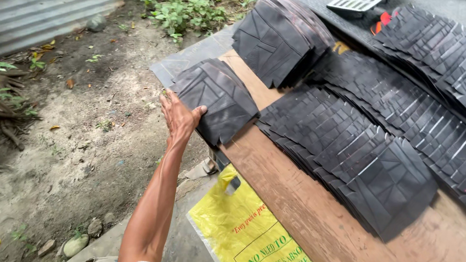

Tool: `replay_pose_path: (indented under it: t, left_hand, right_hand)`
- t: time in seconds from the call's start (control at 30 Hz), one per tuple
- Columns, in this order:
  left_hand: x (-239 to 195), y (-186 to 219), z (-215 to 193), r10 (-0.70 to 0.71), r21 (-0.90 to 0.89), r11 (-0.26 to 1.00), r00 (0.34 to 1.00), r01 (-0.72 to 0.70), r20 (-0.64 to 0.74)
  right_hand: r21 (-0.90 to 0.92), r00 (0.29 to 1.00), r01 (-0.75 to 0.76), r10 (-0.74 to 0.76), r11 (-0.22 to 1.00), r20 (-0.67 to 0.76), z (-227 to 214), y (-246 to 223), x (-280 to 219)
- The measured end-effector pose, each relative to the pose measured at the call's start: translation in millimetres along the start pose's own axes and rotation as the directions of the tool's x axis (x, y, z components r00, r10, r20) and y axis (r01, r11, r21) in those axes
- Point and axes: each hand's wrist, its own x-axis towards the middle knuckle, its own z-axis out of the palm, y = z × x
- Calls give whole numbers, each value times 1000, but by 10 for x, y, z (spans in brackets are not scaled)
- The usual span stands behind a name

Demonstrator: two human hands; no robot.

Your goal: The person repeatedly picks up black shoe sole pieces from a stack, applies a dark substance to the edges using a small applicator, and places them back on the table. The process is repeated for multiple pieces in a continuous loop.

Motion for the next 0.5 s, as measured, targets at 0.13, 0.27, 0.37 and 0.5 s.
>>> replay_pose_path:
  t: [0.13, 0.27, 0.37, 0.5]
  left_hand:
    - [-5, 128, 11, -5, 40, 999, 1000, 5, -5]
    - [-193, 200, 27, 93, 135, 987, 995, -86, -43]
    - [-245, 250, 140, 93, -164, 979, 978, -124, -184]
    - [-206, 123, 107, -89, -603, 797, 992, 16, -90]
  right_hand:
    - [-15, 1000, 14, -15, 1000, -10, 141, 152, -228]
    - [-20, 1000, 4, -4, 1000, 5, 110, 249, -374]
    - [-19, 995, -17, 19, 1000, 102, 36, 262, -406]
    - [-17, 990, -130, 130, 991, 57, -108, 30, -343]
